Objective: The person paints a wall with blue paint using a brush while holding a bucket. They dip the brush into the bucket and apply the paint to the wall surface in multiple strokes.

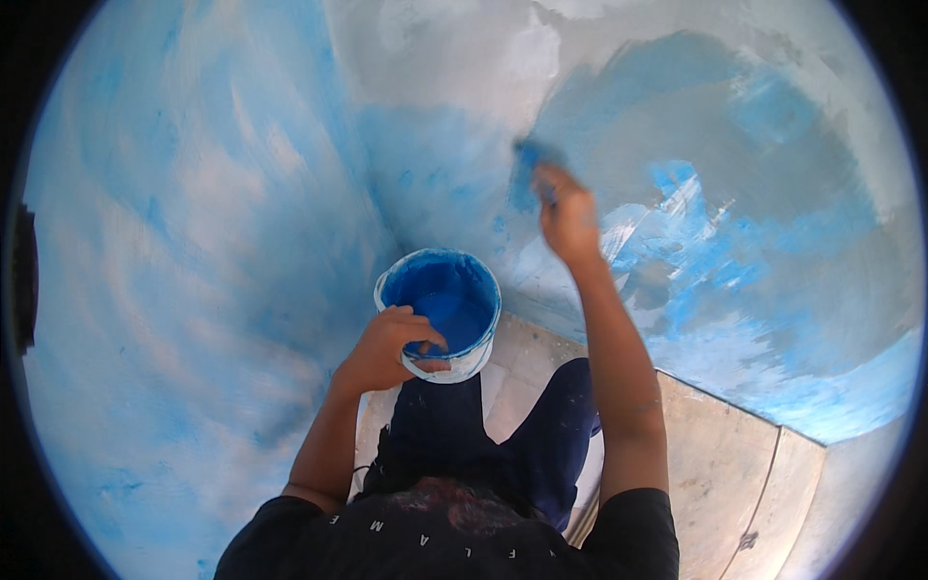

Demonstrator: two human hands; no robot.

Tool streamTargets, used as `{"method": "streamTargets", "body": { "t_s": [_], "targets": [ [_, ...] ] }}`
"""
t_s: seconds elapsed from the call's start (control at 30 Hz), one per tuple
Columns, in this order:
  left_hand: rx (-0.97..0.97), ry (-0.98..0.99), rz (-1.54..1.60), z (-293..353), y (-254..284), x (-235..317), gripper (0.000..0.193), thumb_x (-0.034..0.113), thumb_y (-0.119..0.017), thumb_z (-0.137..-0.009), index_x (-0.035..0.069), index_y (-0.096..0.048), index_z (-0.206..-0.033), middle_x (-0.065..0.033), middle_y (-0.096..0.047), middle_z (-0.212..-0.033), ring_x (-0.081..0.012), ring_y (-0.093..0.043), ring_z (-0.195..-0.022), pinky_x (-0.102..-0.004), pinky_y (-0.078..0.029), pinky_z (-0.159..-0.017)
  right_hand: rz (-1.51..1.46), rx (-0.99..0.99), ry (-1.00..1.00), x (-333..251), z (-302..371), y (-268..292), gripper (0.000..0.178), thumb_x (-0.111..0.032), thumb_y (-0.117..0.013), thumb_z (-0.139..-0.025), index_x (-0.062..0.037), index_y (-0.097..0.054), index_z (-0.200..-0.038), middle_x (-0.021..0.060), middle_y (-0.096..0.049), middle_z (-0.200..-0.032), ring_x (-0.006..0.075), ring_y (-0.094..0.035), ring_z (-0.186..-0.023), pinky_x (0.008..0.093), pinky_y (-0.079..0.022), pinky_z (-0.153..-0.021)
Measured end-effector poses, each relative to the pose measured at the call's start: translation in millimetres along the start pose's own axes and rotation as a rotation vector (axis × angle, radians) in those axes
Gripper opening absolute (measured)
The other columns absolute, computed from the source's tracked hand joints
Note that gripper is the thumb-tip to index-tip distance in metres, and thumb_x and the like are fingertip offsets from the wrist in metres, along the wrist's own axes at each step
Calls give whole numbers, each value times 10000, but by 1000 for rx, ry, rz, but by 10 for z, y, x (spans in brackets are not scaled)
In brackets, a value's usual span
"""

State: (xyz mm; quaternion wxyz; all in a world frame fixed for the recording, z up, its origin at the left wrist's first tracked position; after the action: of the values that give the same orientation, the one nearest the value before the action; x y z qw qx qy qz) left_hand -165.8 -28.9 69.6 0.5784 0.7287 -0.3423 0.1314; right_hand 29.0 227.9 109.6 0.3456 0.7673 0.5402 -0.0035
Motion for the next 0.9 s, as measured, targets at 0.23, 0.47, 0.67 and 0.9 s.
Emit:
{"method": "streamTargets", "body": {
  "t_s": [0.23, 0.47, 0.67, 0.9],
  "targets": [
    [26, 50, 124, 7, -36, -35, 294, 339, -955, -748, 144, -837, -933, 3, -689, -759, -217, -602, -786, -395, -456, -769, 337, 121, 134, -90, -117, 178, 411, 178, -631, -809, -36, -726, -1147, 192, -596, -1463, 412, -586, -1356, 457, -558, -1059],
    [42, -4, 103, -44, -43, -3, 280, 342, -947, -752, 150, -834, -922, 6, -685, -744, -208, -598, -755, -390, -454, -766, 134, -472, -89, 371, 725, -793, 213, -17, -663, -921, -56, -738, -1116, 149, -694, -1277, 406, -677, -1152, 486, -569, -937],
    [33, 70, 86, -29, -58, -24, 256, 330, -938, -764, 154, -829, -915, 4, -684, -753, -217, -589, -762, -397, -452, -771, -72, -10, -3, 196, -382, 211, 205, -56, -709, -988, 22, -742, -1175, 240, -748, -1181, 352, -740, -1075, 422, -579, -910],
    [8, 228, 119, -72, -16, 47, 261, 305, -946, -764, 134, -828, -922, -7, -682, -767, -238, -585, -823, -414, -450, -784, 358, 112, 269, 6, -223, 124, 440, 133, -640, -805, -96, -719, -1172, 157, -624, -1448, 363, -681, -1218, 421, -605, -980]
  ]
}}
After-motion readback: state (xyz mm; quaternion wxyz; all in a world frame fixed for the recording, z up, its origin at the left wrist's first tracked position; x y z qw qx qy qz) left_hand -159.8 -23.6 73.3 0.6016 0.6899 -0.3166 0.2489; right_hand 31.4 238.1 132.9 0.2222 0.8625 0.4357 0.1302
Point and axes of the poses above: each hand's wrist, its own z-axis away from the middle knuckle, its own y-axis out of the back of the hand, x = y × z, the point moved 4 cm from there along -z, towards the middle knuckle
